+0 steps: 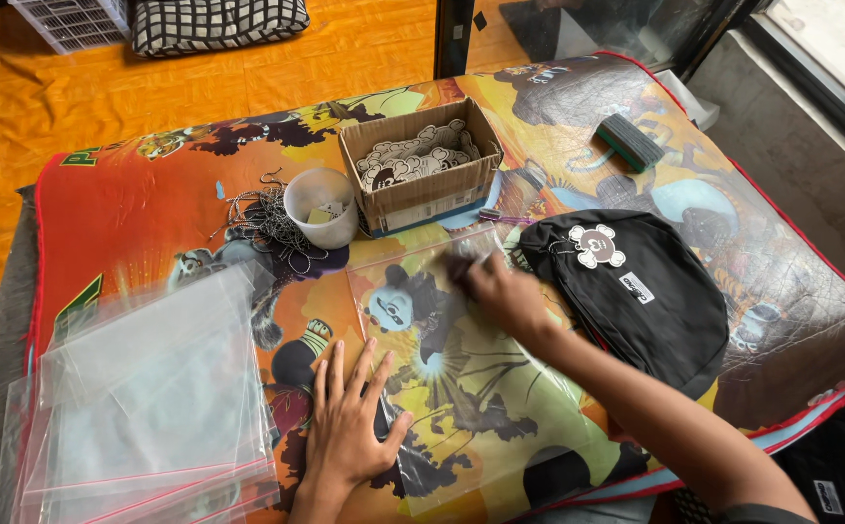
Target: The person places a small dark cloth item into a clear plastic bag and seals it. They then place a black drawstring bag into another plastic bag, seal it, and place the sealed package into a green plastic basket.
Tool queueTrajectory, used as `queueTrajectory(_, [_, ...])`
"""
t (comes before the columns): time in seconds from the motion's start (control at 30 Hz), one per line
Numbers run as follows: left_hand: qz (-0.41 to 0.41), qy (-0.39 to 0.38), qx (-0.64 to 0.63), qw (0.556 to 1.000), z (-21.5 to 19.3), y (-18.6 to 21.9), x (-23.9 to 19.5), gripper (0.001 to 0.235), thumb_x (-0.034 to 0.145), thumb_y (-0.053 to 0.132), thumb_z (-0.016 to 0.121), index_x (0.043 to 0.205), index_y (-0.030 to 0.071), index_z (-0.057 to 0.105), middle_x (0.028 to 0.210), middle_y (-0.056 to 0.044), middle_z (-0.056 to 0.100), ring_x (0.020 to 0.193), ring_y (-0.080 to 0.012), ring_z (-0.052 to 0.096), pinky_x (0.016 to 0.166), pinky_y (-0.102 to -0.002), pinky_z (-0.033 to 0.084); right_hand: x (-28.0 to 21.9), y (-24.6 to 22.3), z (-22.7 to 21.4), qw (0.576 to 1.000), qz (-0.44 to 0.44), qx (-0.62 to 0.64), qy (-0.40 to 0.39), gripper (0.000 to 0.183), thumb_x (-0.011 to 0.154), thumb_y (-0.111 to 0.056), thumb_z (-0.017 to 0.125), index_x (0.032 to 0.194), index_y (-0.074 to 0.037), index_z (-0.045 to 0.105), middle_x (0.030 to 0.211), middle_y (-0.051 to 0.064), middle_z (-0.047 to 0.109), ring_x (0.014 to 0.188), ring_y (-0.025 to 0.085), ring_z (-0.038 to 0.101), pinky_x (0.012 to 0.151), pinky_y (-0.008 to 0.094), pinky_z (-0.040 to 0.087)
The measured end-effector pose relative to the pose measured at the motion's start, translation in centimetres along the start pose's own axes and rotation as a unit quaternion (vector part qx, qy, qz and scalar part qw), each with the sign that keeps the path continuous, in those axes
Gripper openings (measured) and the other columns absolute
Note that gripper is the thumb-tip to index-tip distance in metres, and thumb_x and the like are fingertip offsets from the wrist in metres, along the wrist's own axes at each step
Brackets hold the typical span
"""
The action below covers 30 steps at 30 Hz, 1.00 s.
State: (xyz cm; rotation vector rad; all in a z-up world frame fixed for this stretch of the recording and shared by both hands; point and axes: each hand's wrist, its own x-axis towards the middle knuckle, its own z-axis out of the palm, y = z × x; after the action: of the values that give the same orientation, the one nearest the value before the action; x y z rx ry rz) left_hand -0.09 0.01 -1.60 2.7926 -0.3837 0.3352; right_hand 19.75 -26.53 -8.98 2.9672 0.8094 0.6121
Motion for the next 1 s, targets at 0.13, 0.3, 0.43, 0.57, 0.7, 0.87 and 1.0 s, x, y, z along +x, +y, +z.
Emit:
queueTrajectory(0.13, [-0.002, -0.009, -0.001, 1.0, 0.0, 0.0, -0.1, 0.081, 0.083, 0.058, 0.056, 0.153, 0.022, 0.04, 0.165, -0.005, 0.027, 0.151, -0.0421, 0.016, 0.12, -0.058, 0.013, 2.1, -0.1, -2.6, 0.981, 0.09, -0.05, -0.167, 0.038, 0.101, -0.004, 0.044, 0.139, -0.001, 0.05, 0.122, 0.032, 0.055, 0.048, 0.023, 0.069, 0.035, 0.036, 0.056])
queueTrajectory(0.3, [0.002, 0.011, -0.001, 1.0, -0.1, 0.0, 0.0, 0.079, 0.085, 0.057, 0.058, 0.152, 0.02, 0.042, 0.162, -0.008, 0.033, 0.151, -0.0438, 0.019, 0.119, -0.058, 0.017, -4.1, -8.1, -7.5, 0.978, -0.071, 0.097, -0.17, 0.025, 0.1, -0.007, 0.048, 0.12, 0.007, 0.053, 0.093, 0.02, 0.056, 0.046, 0.023, 0.055, 0.03, 0.038, 0.047])
queueTrajectory(0.43, [0.011, -0.015, 0.027, 0.999, 0.0, -0.1, -0.1, 0.095, 0.069, 0.048, 0.064, 0.155, 0.02, 0.036, 0.165, -0.007, 0.026, 0.151, -0.042, 0.015, 0.12, -0.056, 0.014, -8.1, -8.8, -11.9, 0.948, -0.247, 0.156, -0.123, 0.034, 0.092, -0.014, 0.061, 0.124, -0.006, 0.056, 0.105, 0.017, 0.053, 0.052, 0.027, 0.064, 0.031, 0.044, 0.046])
queueTrajectory(0.57, [-0.007, -0.004, -0.004, 1.0, -0.2, 0.0, 0.0, 0.079, 0.085, 0.059, 0.055, 0.153, 0.021, 0.041, 0.164, -0.007, 0.031, 0.152, -0.043, 0.016, 0.12, -0.058, 0.015, -7.4, -1.6, -7.1, 0.991, -0.002, 0.117, -0.067, 0.017, 0.089, -0.011, 0.058, 0.105, -0.015, 0.056, 0.099, 0.008, 0.059, 0.042, 0.026, 0.051, 0.027, 0.043, 0.04])
queueTrajectory(0.7, [-0.011, -0.012, 0.0, 1.0, -0.1, -0.1, 0.0, 0.079, 0.085, 0.059, 0.055, 0.153, 0.022, 0.041, 0.164, -0.006, 0.03, 0.152, -0.0418, 0.017, 0.118, -0.058, 0.017, -6.8, 0.1, -8.5, 0.987, 0.121, -0.043, -0.092, 0.025, 0.093, -0.011, 0.056, 0.117, -0.006, 0.062, 0.1, 0.018, 0.059, 0.042, 0.029, 0.061, 0.028, 0.041, 0.042])
queueTrajectory(0.87, [-0.008, -0.006, 0.013, 1.0, 0.3, -0.1, -0.1, 0.08, 0.085, 0.06, 0.052, 0.155, 0.023, 0.038, 0.165, -0.005, 0.029, 0.153, -0.0402, 0.016, 0.12, -0.056, 0.014, -12.1, -7.9, -12.2, 0.976, -0.033, 0.146, -0.159, 0.032, 0.087, -0.01, 0.056, 0.119, -0.008, 0.052, 0.099, 0.015, 0.052, 0.054, 0.033, 0.059, 0.034, 0.049, 0.044])
queueTrajectory(1.0, [-0.011, -0.017, 0.019, 1.0, 0.3, -0.4, -0.3, 0.082, 0.086, 0.062, 0.051, 0.157, 0.024, 0.035, 0.166, -0.005, 0.027, 0.154, -0.0377, 0.014, 0.12, -0.055, 0.016, -13.9, -6.1, -11.9, 0.982, 0.014, 0.178, -0.065, 0.029, 0.082, -0.018, 0.068, 0.109, -0.023, 0.059, 0.089, 0.003, 0.055, 0.049, 0.027, 0.059, 0.028, 0.047, 0.042])
